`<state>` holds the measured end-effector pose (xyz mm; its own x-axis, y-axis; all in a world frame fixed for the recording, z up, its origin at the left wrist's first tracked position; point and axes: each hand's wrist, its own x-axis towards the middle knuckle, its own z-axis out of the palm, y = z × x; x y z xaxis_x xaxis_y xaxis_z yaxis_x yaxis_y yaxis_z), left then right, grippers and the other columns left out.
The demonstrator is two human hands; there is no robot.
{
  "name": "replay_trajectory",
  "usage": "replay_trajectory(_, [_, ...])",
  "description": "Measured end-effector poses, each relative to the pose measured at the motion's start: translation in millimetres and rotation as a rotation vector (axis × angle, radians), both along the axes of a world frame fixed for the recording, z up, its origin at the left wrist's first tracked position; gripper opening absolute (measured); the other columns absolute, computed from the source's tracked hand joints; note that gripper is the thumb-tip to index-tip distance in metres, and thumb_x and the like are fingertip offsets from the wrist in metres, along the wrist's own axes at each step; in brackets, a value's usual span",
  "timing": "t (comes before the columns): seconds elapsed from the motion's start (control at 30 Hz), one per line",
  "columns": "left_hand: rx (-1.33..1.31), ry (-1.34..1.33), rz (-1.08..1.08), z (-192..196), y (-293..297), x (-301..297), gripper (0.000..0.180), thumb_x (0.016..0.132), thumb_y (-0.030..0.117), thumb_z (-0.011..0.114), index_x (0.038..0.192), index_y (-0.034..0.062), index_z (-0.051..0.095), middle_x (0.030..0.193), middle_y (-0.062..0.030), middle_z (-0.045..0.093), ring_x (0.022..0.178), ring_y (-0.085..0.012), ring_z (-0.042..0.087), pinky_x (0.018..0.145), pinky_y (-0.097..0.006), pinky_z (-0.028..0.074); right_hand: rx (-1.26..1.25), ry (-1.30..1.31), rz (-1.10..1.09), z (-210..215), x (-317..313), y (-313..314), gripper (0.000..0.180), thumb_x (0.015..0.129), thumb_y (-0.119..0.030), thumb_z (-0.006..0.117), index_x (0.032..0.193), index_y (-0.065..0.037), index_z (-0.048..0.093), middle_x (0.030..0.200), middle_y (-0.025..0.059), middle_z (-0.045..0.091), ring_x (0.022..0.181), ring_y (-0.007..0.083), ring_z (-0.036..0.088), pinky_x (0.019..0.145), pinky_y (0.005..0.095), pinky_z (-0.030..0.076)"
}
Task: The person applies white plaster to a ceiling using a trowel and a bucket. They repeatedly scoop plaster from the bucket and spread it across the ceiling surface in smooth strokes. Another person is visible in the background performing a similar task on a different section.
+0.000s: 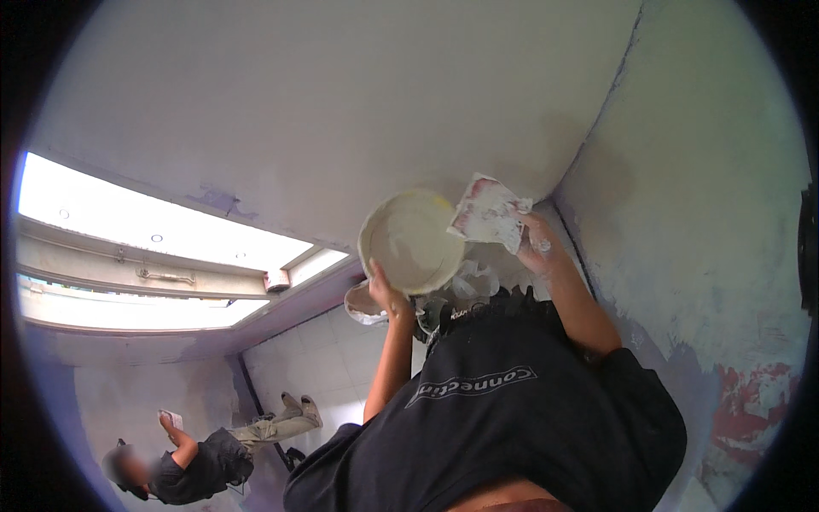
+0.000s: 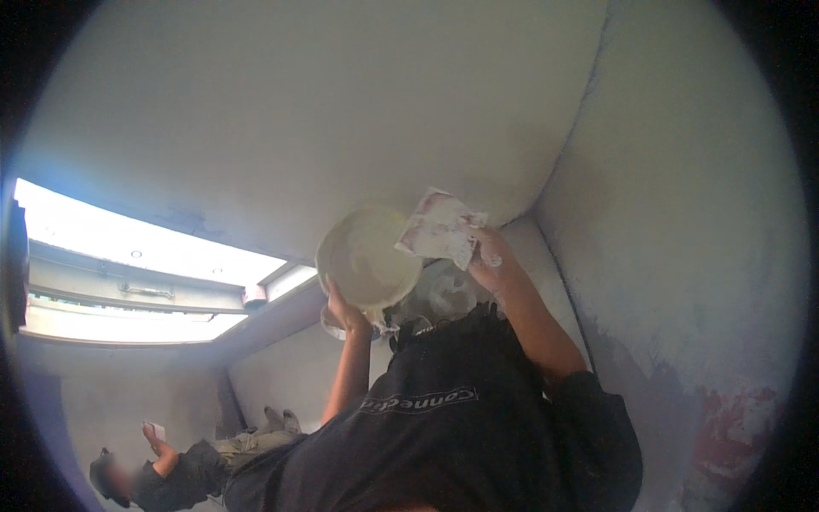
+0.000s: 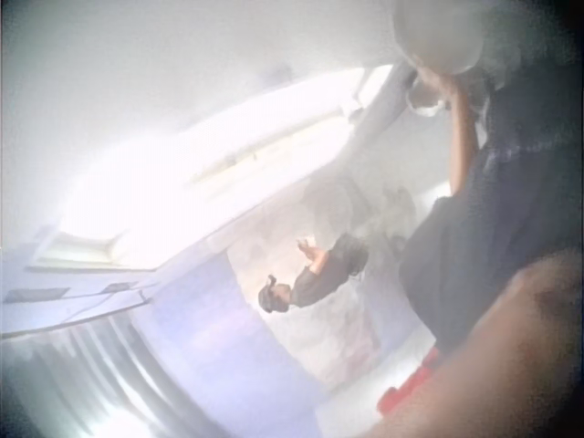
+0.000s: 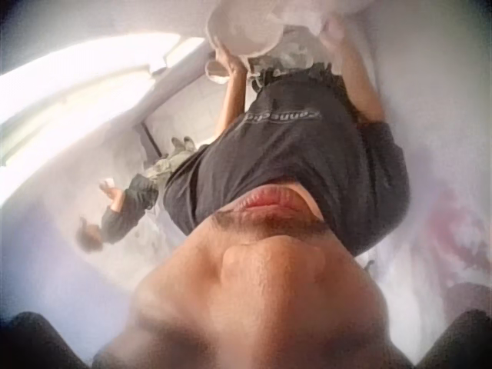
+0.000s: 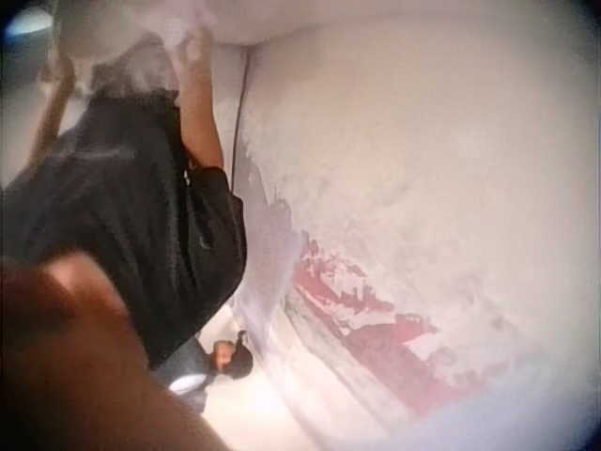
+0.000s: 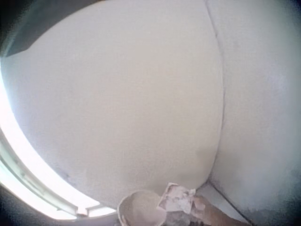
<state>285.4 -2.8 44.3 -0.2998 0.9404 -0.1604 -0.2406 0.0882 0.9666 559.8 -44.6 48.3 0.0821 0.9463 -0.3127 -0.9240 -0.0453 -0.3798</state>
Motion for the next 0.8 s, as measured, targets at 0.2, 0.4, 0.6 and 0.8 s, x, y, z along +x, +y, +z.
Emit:
replay_trajectory(0.2, [-0.307,-0.098,0.219,-25,-59,-39,0.067,0.089,0.052,0.049,0.128,-0.0034,0.046,0.120,-0.0160,0.055,0.101,-0.0299,0.060,0.084,-0.040,0.051,0.034,-0.758,-0.283,-85,52,-14,0.033,0.084,-0.004,0.060,0.116,0.002,0.052,0.112,0.0122,0.059,0.104,0.0240,0.059,0.088,0.0335,0.050])
replay_trajectory(0.4, [-0.459,-0.196,0.336,-42,-90,-70,0.074,0.084,0.058,0.049,0.132,0.0009,0.043,0.123,-0.0165,0.053,0.104,-0.0321,0.060,0.082,-0.045,0.053,-0.222,0.194,-0.331,-69,61,-4,0.028,0.086,-0.001,0.056,0.113,0.005,0.051,0.113,0.0154,0.059,0.104,0.0256,0.060,0.089,0.0348,0.053])
replay_trajectory(0.6, [-0.431,-0.231,0.368,-54,-94,-74,0.071,0.084,0.056,0.049,0.132,0.0041,0.044,0.123,-0.0154,0.054,0.105,-0.0313,0.059,0.083,-0.043,0.053,-0.203,0.074,-0.166,-90,53,25,0.030,0.086,0.001,0.055,0.115,0.004,0.050,0.115,0.0163,0.057,0.106,0.0280,0.059,0.092,0.0393,0.052])
replay_trajectory(0.8, [-0.356,-0.228,0.409,-55,-97,-76,0.067,0.086,0.053,0.048,0.132,0.0032,0.043,0.123,-0.0153,0.053,0.107,-0.0312,0.058,0.085,-0.044,0.051,-0.317,-0.378,-0.028,-223,42,67,0.031,0.085,-0.001,0.056,0.115,0.003,0.051,0.116,0.0160,0.057,0.106,0.0301,0.058,0.094,0.0428,0.050])
